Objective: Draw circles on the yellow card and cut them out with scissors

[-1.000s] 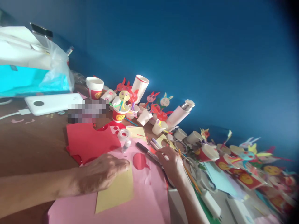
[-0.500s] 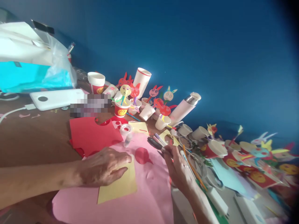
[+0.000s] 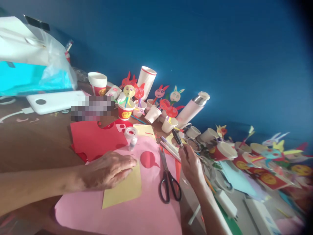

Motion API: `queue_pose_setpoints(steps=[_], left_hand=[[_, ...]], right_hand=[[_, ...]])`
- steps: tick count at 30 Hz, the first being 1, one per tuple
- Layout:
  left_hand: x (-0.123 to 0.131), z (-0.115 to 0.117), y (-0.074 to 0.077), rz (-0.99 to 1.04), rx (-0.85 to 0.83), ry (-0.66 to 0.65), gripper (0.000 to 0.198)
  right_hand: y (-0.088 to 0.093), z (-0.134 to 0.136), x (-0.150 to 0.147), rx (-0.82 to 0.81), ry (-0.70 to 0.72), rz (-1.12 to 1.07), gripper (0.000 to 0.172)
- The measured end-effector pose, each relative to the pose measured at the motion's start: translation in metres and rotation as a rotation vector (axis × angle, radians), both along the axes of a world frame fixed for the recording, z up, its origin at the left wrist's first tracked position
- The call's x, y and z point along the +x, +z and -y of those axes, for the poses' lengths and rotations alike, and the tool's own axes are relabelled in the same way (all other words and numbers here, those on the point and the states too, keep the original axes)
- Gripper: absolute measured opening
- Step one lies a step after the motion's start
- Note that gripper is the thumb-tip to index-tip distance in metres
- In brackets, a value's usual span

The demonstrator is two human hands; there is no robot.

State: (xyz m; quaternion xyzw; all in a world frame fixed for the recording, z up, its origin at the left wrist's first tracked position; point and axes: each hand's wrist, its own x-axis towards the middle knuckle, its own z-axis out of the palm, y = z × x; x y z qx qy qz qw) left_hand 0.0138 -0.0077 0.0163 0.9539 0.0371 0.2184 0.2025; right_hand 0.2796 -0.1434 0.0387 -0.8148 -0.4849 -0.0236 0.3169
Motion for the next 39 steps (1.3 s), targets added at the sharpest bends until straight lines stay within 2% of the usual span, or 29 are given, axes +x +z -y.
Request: queue_pose_setpoints(steps=[3,7,10,13,16,24,31,34,39], left_hand=[[0.000,-0.001,-0.004,-0.003,0.005,0.025,0.022],[-0.003,-0.001,-0.004,-0.049,0.022,0.065,0.033],[-0.003,0.000,-0.002,-0.036,0.049,0.070,0.037],[-0.002,0.001,-0.003,0.006,0.077,0.075,0.034],[-0.002,0.002,-0.006,0.024,0.099,0.072,0.031],[-0.004,0.001,-0.010,0.050,0.113,0.078,0.029],[-0.004,0.001,0.001,-0.031,0.028,0.022,0.029],[-0.004,0.001,0.001,-0.042,0.012,0.027,0.030],[-0.004,0.001,-0.002,0.017,0.084,0.025,0.048]], right_hand=[[0.015,0.006,-0.020,-0.027,0.165,-0.105,0.031],[0.030,0.017,-0.055,-0.219,0.438,-0.164,0.021],[0.036,0.024,-0.077,-0.291,0.522,-0.108,0.015],[0.035,0.027,-0.088,-0.323,0.519,-0.017,0.012],[0.032,0.026,-0.084,-0.292,0.443,-0.016,0.016],[0.046,0.017,-0.054,-0.023,0.123,0.035,0.027],[0.024,0.006,-0.050,0.017,0.017,0.036,0.032],[0.024,0.008,-0.055,-0.026,0.074,0.000,0.031],[0.040,0.024,-0.078,-0.409,0.470,-0.075,0.021]])
